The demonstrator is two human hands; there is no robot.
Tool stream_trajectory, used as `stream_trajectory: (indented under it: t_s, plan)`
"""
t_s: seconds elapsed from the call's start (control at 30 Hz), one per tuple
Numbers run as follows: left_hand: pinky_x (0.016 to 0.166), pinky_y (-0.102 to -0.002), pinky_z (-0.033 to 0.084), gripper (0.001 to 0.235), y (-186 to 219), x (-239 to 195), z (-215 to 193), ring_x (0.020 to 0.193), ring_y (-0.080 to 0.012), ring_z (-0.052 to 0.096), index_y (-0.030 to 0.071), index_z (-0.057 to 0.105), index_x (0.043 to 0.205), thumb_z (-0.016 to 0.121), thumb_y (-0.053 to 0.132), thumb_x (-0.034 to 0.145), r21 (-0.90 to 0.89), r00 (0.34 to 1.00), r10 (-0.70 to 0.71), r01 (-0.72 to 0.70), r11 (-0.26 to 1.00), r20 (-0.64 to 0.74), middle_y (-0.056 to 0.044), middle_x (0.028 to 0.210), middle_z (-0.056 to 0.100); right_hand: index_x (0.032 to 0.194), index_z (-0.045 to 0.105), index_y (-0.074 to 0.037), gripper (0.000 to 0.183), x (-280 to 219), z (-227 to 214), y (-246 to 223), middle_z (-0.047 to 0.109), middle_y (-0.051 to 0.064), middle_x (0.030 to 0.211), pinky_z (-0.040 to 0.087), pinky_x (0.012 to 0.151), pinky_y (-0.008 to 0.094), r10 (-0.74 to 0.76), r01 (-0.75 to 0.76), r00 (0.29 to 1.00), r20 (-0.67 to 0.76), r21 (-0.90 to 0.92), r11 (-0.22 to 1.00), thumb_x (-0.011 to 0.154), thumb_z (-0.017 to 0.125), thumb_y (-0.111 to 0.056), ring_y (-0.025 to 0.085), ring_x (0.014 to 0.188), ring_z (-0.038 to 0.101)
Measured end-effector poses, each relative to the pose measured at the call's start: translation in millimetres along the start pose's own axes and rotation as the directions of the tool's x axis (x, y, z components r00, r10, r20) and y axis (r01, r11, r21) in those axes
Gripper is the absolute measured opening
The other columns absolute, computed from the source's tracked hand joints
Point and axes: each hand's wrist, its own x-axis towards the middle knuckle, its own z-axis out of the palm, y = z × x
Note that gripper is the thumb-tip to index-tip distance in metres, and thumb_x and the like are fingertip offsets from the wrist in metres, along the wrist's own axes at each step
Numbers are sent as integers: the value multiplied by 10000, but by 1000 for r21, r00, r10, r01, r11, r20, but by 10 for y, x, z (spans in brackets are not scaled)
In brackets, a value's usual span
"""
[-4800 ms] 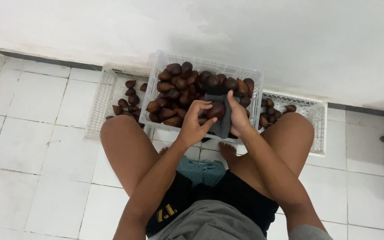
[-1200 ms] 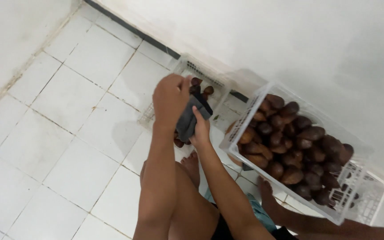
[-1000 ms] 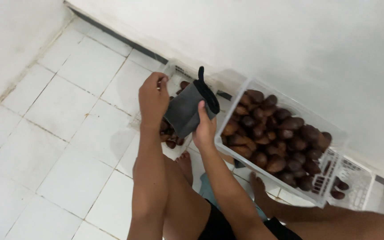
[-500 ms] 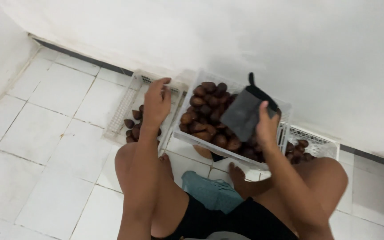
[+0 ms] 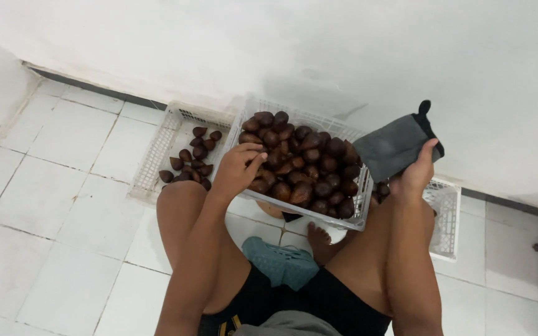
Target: The person sits on a small stool and wipes brown nuts with a gray cloth, handling them one at a time from a white plastic crate and placing them into a second crate. The person repeats this process for multiple nuts throughout the clip.
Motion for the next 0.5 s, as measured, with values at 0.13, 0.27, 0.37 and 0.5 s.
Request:
stream_trajectory:
  t_s: [0.13, 0.27, 0.37, 0.5]
  plan:
    - [912, -417, 562, 388, -81, 69, 228, 1021, -314, 728, 40, 698, 625, 692, 141, 1000, -10, 999, 7, -7, 1000, -35, -135, 851, 760, 1246, 601, -22, 745, 40, 1, -22, 739, 225, 1189, 698, 871, 502, 29, -28, 999, -19, 54, 998, 826, 800, -604, 354, 1049, 783]
    - [954, -427, 541, 220, -206, 94, 476, 1051, -329, 702, 33, 708, 822, 666, 153, 1001, 146, 993, -46, 30, 989, 108, -154, 923, 744, 1298, 576, -14, 777, -15, 15, -38, 679, 224, 1303, 654, 934, 530, 86, -81, 995, 56, -73, 994, 877, 749, -642, 355, 1170, 720]
    - [939, -437, 545, 168, -148, 160, 605, 1075, -352, 670, 36, 742, 1035, 620, 149, 1008, 240, 960, -101, 37, 970, 262, -161, 1034, 731, 1316, 568, -3, 784, -28, 64, -45, 665, 230, 1310, 646, 941, 543, 71, -57, 992, 101, -135, 989, 906, 724, -653, 372, 1183, 706]
    - [880, -430, 553, 198, -248, 207, 984, 1029, -354, 647, 17, 755, 1033, 625, 161, 995, 270, 924, -84, -21, 963, 373, -172, 1035, 719, 1272, 577, 8, 751, -255, 154, -107, 681, 215, 1268, 645, 935, 517, -13, 23, 998, 67, -149, 989, 913, 718, -637, 329, 1143, 721]
